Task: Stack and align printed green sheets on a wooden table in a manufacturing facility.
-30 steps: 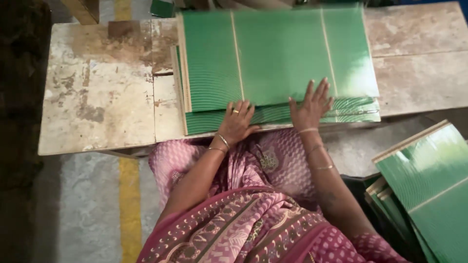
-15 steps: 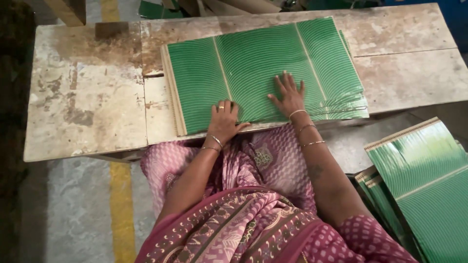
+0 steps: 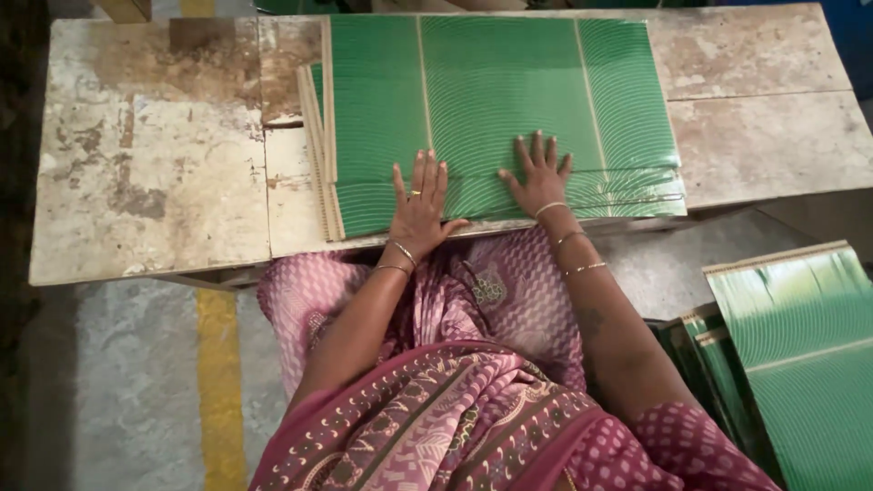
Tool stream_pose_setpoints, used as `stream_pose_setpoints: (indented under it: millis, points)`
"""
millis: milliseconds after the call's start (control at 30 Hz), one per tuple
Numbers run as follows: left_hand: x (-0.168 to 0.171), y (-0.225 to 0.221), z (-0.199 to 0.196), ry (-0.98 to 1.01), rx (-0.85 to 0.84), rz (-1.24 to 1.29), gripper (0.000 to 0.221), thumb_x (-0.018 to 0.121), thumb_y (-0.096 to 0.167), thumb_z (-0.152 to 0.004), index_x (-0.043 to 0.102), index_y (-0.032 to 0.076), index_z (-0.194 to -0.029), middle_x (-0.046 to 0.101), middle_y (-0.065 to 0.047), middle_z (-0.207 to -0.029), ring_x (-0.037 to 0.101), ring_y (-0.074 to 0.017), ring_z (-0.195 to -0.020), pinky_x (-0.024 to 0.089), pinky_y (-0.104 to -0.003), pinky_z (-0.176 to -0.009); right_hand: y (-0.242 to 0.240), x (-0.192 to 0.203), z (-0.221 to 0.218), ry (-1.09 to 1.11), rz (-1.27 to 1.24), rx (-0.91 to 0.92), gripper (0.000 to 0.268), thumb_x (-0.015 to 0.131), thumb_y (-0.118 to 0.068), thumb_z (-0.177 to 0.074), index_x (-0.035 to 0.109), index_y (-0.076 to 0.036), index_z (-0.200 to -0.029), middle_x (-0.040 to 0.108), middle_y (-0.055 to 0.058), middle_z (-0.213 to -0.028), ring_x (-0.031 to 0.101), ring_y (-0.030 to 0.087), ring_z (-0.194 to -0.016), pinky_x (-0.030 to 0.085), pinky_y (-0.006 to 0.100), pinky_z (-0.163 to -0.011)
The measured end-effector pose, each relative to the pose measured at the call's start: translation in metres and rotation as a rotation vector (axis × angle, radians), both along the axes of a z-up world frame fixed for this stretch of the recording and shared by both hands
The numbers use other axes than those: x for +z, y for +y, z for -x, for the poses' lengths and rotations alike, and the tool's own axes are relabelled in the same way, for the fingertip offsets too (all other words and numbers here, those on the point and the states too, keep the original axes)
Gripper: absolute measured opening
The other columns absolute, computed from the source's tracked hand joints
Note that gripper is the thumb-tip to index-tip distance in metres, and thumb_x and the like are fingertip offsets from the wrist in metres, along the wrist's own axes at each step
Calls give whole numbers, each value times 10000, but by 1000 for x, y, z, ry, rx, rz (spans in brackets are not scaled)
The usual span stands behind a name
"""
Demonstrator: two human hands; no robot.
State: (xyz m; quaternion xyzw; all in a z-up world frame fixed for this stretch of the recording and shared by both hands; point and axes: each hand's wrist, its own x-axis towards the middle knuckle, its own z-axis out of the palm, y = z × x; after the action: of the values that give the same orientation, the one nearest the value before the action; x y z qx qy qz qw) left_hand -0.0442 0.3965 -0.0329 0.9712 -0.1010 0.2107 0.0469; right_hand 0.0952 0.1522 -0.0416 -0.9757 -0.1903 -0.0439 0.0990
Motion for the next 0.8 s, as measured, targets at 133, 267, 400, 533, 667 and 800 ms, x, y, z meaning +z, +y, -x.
stream_pose_setpoints:
  millis: [133, 267, 400, 533, 667, 800]
  points:
    - [16, 0, 2, 14, 70, 5, 1149, 435, 829, -837, 327, -65, -1549, 237, -300, -1640, 160, -425, -1542, 94, -719, -1185, 6, -1, 21, 55, 63, 34, 852, 485, -683, -939, 271, -255, -1643, 119, 140, -1717, 60, 422, -1562, -6, 697, -1174]
    - [14, -6, 5, 127, 93, -60, 1058, 491, 801, -859, 440, -60, -1471, 419, -294, -1496, 350, -441, -1419, 252, -688, -1144, -2, -8, 29, 70, -22, 28, 825, 570, -692, -884, 403, -271, -1574, 177, 135, -1708, 85, 420, -1569, -7, 684, -1204]
    - [-1, -7, 3, 15, -24, -60, 852, 604, 645, -917, 518, -27, -1434, 530, -226, -1386, 485, -372, -1280, 396, -557, -1065, -5, -9, 24, 92, -154, -73, 783, 620, -646, -869, 487, -205, -1503, 231, 136, -1721, 131, 392, -1593, 2, 681, -1222]
    - [-15, -4, 0, -15, -59, 33, 818, 627, 611, -916, 491, 6, -1452, 501, -206, -1430, 474, -354, -1317, 387, -569, -1092, -5, -13, 21, -3, -160, -89, 876, 609, -678, -964, 363, -119, -1592, 144, 213, -1714, 98, 378, -1601, -15, 620, -1269]
    - [-16, -7, 0, -152, -60, -17, 867, 622, 588, -942, 385, 27, -1559, 369, -218, -1605, 373, -367, -1437, 303, -593, -1160, -5, 16, 26, -363, -289, -76, 879, 529, -650, -1069, 185, -148, -1703, 41, 158, -1787, 32, 316, -1667, -32, 565, -1340]
    - [-4, -6, 3, -100, -70, -34, 940, 581, 602, -969, 252, 7, -1618, 191, -239, -1694, 162, -393, -1579, 118, -651, -1258, -2, -7, 4, -233, -2, -156, 863, 436, -683, -1084, 86, -207, -1713, -36, 110, -1765, -52, 303, -1621, -91, 572, -1275]
